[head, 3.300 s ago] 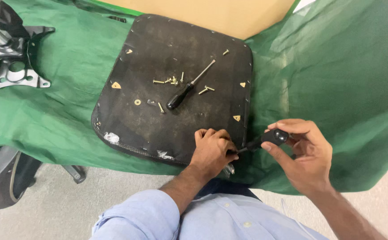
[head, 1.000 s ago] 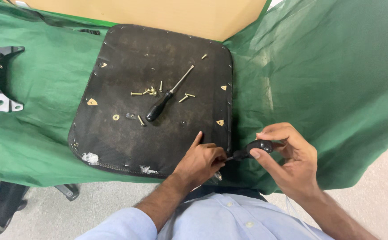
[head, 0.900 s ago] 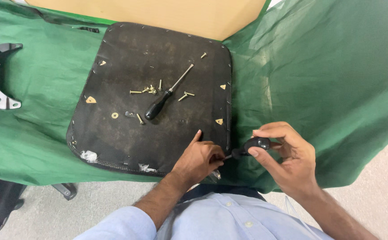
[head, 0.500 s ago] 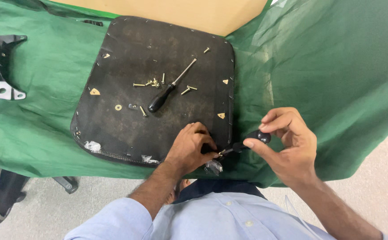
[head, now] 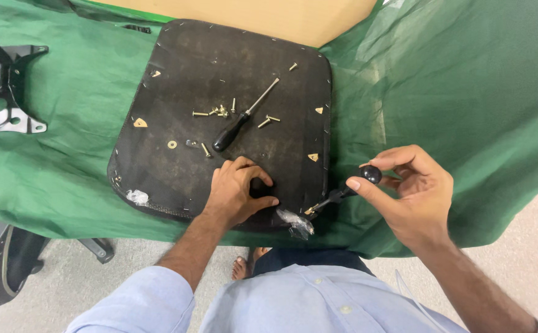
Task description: The person uses a screwdriver to tighten screws into the underside of a black chair seat. They then gather the remaining screws and washers, flip the seat upright, and press down on the surface.
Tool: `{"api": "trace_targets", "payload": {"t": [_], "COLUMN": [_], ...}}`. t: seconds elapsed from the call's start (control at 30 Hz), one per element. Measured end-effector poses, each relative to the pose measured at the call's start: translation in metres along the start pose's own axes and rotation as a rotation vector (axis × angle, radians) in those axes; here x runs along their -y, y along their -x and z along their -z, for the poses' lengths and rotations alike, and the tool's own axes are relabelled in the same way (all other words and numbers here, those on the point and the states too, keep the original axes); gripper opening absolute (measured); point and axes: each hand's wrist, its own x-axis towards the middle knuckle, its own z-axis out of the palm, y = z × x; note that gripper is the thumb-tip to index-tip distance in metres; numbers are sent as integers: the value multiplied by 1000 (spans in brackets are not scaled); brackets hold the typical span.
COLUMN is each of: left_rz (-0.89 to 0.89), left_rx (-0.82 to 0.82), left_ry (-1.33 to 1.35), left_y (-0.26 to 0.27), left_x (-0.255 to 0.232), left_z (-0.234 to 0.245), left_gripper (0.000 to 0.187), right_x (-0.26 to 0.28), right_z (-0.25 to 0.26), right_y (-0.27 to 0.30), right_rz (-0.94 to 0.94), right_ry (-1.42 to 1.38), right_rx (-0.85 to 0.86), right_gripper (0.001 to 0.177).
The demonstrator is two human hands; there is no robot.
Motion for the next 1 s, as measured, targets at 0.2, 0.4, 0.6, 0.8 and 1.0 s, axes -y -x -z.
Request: {"api": "trace_targets", "payload": {"t": [0.2, 0.4, 0.6, 0.8, 1.0], "left_rz": [47, 71, 80, 96, 69], "left_rx": [20, 41, 57, 81, 52], "left_ry": [-7, -21, -28, -38, -6], "left_y": [-3, -3, -3, -3, -2], "left_x": [1, 0, -2, -3, -2], "left_z": [-2, -1, 0, 1, 1], "left_gripper": [38, 38, 39, 39, 38], "right_x": [3, 8, 1, 1, 2], "right_z": [-2, -7, -12, -10, -9], "right_y": [2, 5, 4, 3, 3], "right_rz": [8, -32, 77, 52, 18], "right_ry": [18, -46, 60, 39, -111], "right_rx": [23, 101, 40, 27, 72], "right_gripper": [29, 33, 35, 32, 31]}}
